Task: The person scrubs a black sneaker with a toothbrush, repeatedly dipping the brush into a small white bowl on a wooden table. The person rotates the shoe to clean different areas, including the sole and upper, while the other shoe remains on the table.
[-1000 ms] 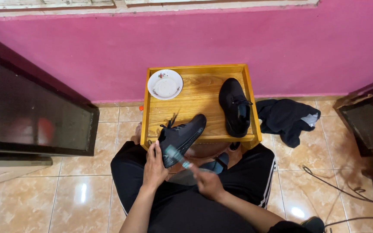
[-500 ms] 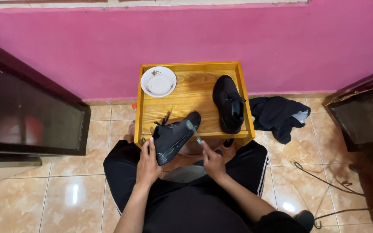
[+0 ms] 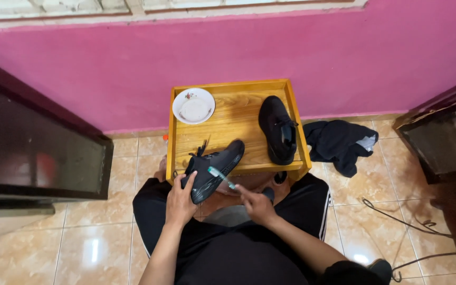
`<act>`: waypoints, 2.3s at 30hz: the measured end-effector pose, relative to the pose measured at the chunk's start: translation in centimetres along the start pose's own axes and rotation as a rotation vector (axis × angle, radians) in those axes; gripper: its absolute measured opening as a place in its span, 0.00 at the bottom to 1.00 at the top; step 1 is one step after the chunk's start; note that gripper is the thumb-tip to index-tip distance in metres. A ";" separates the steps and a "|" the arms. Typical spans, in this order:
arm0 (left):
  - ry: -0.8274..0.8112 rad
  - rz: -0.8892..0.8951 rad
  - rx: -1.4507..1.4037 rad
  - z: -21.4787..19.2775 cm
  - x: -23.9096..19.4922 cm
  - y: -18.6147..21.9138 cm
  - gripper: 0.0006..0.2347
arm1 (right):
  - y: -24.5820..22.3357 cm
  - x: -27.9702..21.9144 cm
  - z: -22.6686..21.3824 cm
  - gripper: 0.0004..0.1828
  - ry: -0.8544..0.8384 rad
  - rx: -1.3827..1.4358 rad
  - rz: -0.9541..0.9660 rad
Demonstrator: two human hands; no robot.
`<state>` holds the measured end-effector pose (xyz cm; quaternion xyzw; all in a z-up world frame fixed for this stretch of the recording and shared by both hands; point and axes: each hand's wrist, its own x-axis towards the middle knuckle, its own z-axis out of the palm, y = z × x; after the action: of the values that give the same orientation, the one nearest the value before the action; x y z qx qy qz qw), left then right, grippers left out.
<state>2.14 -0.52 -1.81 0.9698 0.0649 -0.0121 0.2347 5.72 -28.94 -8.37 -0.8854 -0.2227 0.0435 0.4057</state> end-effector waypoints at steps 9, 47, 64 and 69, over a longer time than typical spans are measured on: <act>-0.016 0.007 0.046 -0.5 -0.2 1.6 0.40 | -1.5 0.4 -1.5 0.26 -0.008 -0.016 0.046; 0.014 -0.081 -0.080 1.6 -1.2 1.6 0.46 | -3.8 3.3 -3.6 0.25 -0.116 -0.017 0.329; 0.013 -0.054 -0.058 0.4 -1.5 2.1 0.44 | -4.3 2.8 -3.4 0.25 -0.036 0.025 0.369; 0.052 0.011 -0.004 0.7 -1.0 1.0 0.44 | -2.1 2.9 -2.0 0.24 -0.075 0.029 0.279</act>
<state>1.32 -1.81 -1.89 0.9696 0.0658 0.0145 0.2352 8.05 -27.92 -5.14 -0.8996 -0.1118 0.1357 0.3998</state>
